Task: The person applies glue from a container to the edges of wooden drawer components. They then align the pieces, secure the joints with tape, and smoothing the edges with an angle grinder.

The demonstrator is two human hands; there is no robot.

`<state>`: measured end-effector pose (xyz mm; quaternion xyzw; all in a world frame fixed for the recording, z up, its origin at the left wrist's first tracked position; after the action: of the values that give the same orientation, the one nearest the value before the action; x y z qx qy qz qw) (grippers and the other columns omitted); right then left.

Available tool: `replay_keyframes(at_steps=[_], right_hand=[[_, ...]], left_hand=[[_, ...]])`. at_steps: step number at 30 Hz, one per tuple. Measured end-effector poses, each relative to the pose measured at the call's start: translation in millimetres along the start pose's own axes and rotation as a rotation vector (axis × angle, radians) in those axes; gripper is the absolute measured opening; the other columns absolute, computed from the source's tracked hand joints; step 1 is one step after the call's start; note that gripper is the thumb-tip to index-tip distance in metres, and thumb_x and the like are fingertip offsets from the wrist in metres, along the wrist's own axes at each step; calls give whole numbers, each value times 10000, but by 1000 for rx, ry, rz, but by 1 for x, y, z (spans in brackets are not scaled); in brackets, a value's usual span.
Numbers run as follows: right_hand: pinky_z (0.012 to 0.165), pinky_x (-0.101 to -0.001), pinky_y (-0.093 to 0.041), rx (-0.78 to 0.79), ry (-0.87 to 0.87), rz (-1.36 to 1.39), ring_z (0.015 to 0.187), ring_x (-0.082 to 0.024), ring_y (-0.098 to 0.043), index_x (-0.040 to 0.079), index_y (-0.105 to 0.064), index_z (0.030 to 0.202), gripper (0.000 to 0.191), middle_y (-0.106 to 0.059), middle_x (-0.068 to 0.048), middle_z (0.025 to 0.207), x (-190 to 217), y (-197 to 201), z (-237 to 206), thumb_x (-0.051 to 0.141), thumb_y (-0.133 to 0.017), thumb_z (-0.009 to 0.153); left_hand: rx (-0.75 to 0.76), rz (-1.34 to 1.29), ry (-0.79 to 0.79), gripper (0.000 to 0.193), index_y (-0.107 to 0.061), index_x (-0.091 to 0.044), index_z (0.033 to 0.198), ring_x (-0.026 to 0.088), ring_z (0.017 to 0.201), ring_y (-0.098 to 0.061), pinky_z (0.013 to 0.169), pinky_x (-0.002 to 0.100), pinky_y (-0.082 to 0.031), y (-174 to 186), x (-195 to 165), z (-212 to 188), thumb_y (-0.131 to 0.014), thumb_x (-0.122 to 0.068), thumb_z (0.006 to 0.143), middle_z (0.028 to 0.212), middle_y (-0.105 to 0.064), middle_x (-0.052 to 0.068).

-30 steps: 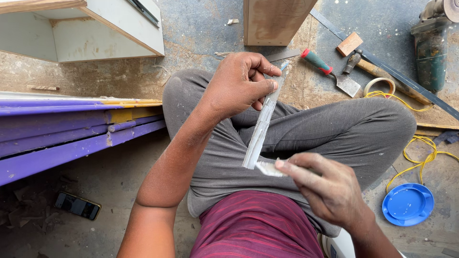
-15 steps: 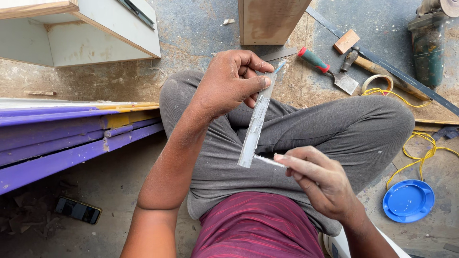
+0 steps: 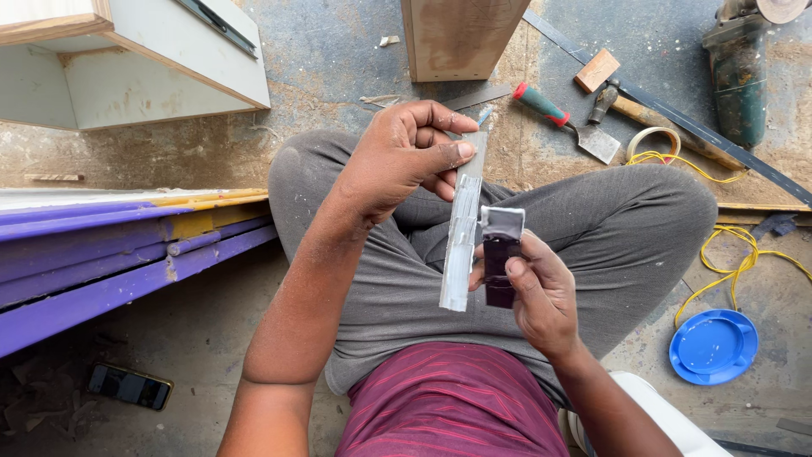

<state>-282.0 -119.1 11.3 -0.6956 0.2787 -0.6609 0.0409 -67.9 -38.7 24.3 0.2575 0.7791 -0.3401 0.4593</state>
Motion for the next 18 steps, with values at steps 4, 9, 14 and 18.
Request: replay_keyframes(at_steps=[4,9,14,18], right_hand=[[891,-433,-613,-110,-26,253,965,-304,-742,-77,-468,1469,408,-695,-221,1174,-17,-2,-13,90,-485,1097],[920,-405,-623,41,106,37,992,-261,-754,-50,-564,1432,375,-702,-194,1170,25,-1,-19,64,-445,1096],[869,-306,-585,60,207,-754,971,-186,-705,2,-618,1376,349,-623,-145,1194,66,4,21,-7,-508,1045],[798,-296,-570,105,162,-1078,875,-162,-696,55,-675,1336,363,-657,-101,1083,88,-6,31,-7,-578,992]], left_hand=[[-72,-66,-2,322,-646,64,1187,96,625,-705,533,239,-620,-4,10,9,-739,-69,910,768,-715,66],[-78,82,-37,302,-651,72,1168,92,623,-700,519,241,-621,4,6,13,-736,-60,909,766,-710,70],[30,186,-30,262,-664,62,1121,92,586,-696,499,240,-620,-4,2,9,-725,-70,903,752,-725,79],[39,224,-40,186,-688,61,1021,97,565,-704,493,245,-624,-5,-2,5,-721,-74,897,768,-734,84]])
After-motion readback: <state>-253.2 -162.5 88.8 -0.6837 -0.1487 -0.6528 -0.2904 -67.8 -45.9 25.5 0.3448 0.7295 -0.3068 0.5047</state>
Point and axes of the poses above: each hand's wrist, its own z-axis towards the middle knuckle, its own y-axis out of the back of the hand, x = y × z, the point moved 6 cm from there along z, towards the middle knuckle
